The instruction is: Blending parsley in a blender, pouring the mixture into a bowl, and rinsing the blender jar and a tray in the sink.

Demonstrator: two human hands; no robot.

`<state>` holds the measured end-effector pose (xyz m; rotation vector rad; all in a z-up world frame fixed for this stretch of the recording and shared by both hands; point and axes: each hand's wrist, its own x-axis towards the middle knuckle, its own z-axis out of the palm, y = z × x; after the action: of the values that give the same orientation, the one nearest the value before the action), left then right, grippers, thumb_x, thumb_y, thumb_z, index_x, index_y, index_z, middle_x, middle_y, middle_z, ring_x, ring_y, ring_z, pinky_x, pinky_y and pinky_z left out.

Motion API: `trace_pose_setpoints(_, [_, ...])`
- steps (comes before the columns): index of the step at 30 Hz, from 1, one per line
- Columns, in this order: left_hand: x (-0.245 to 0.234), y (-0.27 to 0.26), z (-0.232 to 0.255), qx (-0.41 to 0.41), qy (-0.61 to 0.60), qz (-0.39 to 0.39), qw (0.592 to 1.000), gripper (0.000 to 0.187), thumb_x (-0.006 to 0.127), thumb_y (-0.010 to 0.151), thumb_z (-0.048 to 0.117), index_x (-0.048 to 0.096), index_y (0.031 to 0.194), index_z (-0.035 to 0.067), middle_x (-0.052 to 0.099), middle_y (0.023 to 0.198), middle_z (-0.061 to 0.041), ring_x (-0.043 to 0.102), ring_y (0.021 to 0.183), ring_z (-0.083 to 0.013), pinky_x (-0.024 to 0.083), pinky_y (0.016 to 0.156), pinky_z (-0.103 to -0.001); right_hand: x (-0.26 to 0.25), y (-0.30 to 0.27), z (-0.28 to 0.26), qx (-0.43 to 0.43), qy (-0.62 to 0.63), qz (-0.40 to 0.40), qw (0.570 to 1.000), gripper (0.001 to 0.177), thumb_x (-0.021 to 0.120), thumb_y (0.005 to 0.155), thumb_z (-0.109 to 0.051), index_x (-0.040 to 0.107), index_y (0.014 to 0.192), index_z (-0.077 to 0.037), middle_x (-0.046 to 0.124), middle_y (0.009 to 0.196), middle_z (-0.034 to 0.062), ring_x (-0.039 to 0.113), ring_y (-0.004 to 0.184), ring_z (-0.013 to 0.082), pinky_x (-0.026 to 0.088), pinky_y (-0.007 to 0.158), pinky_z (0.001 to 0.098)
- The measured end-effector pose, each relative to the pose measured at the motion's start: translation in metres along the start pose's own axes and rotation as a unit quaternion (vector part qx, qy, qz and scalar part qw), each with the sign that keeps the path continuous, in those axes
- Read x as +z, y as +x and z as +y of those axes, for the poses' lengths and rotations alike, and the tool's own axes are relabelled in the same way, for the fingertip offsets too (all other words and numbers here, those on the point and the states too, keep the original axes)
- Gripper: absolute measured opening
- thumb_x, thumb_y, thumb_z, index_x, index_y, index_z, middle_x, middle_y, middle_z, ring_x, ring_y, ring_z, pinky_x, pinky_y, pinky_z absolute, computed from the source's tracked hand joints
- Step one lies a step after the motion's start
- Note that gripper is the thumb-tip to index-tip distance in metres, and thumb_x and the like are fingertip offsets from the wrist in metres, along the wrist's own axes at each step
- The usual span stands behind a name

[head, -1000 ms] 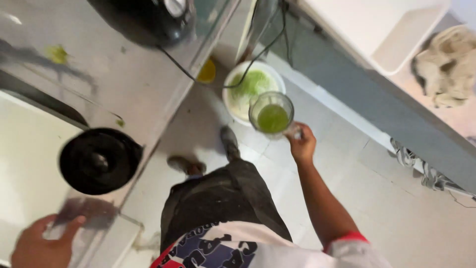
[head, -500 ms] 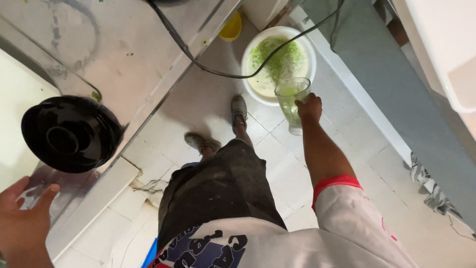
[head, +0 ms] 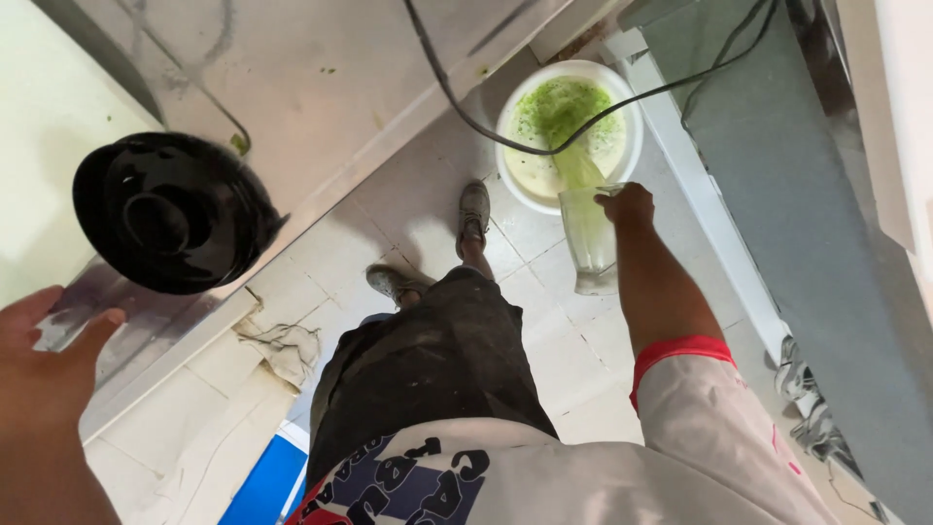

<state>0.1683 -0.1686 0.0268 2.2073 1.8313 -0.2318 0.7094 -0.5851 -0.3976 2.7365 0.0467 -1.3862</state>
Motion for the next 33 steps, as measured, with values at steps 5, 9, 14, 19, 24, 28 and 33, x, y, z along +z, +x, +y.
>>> trace_pose_setpoints(5, [-0.005,-0.005,0.010,0.006,-0.011,0.014,1.000,0.062,0.091,0.106,0.027,0.070,0.153,-0.008,0.064,0.151,-0.027,0.062,0.124,-0.0484,0.051,0.084,-0.066,-0.029,-0.013,-0.024,0.008,-0.019,-0.007,1.000,0.055,0.083,0.086,-0.055,0.067,0.104,-0.005,0.075,0.084,0.0078,0.072,0.087,0.0297,0.057,0.074,0.0407])
trace_pose_setpoints(9, [-0.011,-0.005,0.013,-0.012,-0.004,0.007,1.000,0.063,0.090,0.102,0.034,0.072,0.152,0.000,0.063,0.147,-0.021,0.063,0.114,-0.0402,0.051,0.082,-0.058,-0.049,-0.026,-0.040,0.025,-0.033,-0.011,0.999,0.051,0.084,0.085,-0.055,0.069,0.099,-0.007,0.075,0.076,0.0050,0.072,0.078,0.0246,0.057,0.072,0.0378])
trace_pose_setpoints(14, [-0.004,0.002,-0.016,0.021,-0.008,0.015,1.000,0.064,0.094,0.099,0.036,0.075,0.148,-0.001,0.067,0.142,-0.023,0.064,0.113,-0.0407,0.053,0.078,-0.057,-0.048,-0.041,-0.036,0.005,-0.021,0.032,0.999,0.048,0.084,0.082,-0.053,0.067,0.089,-0.008,0.072,0.074,0.0061,0.070,0.084,0.0295,0.055,0.076,0.0407])
trace_pose_setpoints(19, [0.014,0.015,-0.060,0.169,0.069,0.068,0.981,0.070,0.089,0.097,0.055,0.081,0.142,0.002,0.078,0.128,-0.021,0.069,0.117,-0.0413,0.053,0.089,-0.054,-0.016,-0.058,0.003,0.029,0.011,0.122,0.992,0.081,0.080,0.086,-0.068,0.072,0.128,0.000,0.074,0.127,0.0213,0.068,0.119,0.0434,0.055,0.099,0.0489])
trace_pose_setpoints(24, [0.013,0.031,-0.080,0.227,-0.039,0.054,0.972,0.059,0.083,0.088,0.046,0.077,0.132,0.006,0.077,0.120,-0.017,0.068,0.111,-0.0403,0.051,0.098,-0.049,0.058,-0.120,0.058,0.011,0.111,0.210,0.971,0.068,0.081,0.083,-0.067,0.076,0.117,-0.008,0.076,0.116,0.0156,0.070,0.110,0.0371,0.053,0.091,0.0478])
trace_pose_setpoints(28, [0.009,0.048,-0.107,0.266,-0.129,-0.011,0.955,0.057,0.083,0.085,0.051,0.074,0.128,0.016,0.078,0.119,-0.009,0.074,0.113,-0.0319,0.059,0.099,-0.045,0.086,-0.224,0.083,-0.015,0.389,0.312,0.867,0.069,0.097,0.090,-0.041,0.066,0.135,0.001,0.071,0.122,0.0296,0.067,0.118,0.0441,0.054,0.102,0.0544])
trace_pose_setpoints(33, [-0.026,0.067,-0.112,0.260,-0.164,-0.131,0.943,0.056,0.074,0.089,0.051,0.072,0.130,0.014,0.075,0.126,-0.006,0.069,0.114,-0.0287,0.052,0.100,-0.042,-0.015,-0.391,0.082,-0.116,0.289,0.424,0.850,0.023,0.079,0.105,-0.043,0.080,0.106,-0.020,0.074,0.096,0.0035,0.071,0.091,0.0197,0.051,0.075,0.0338])
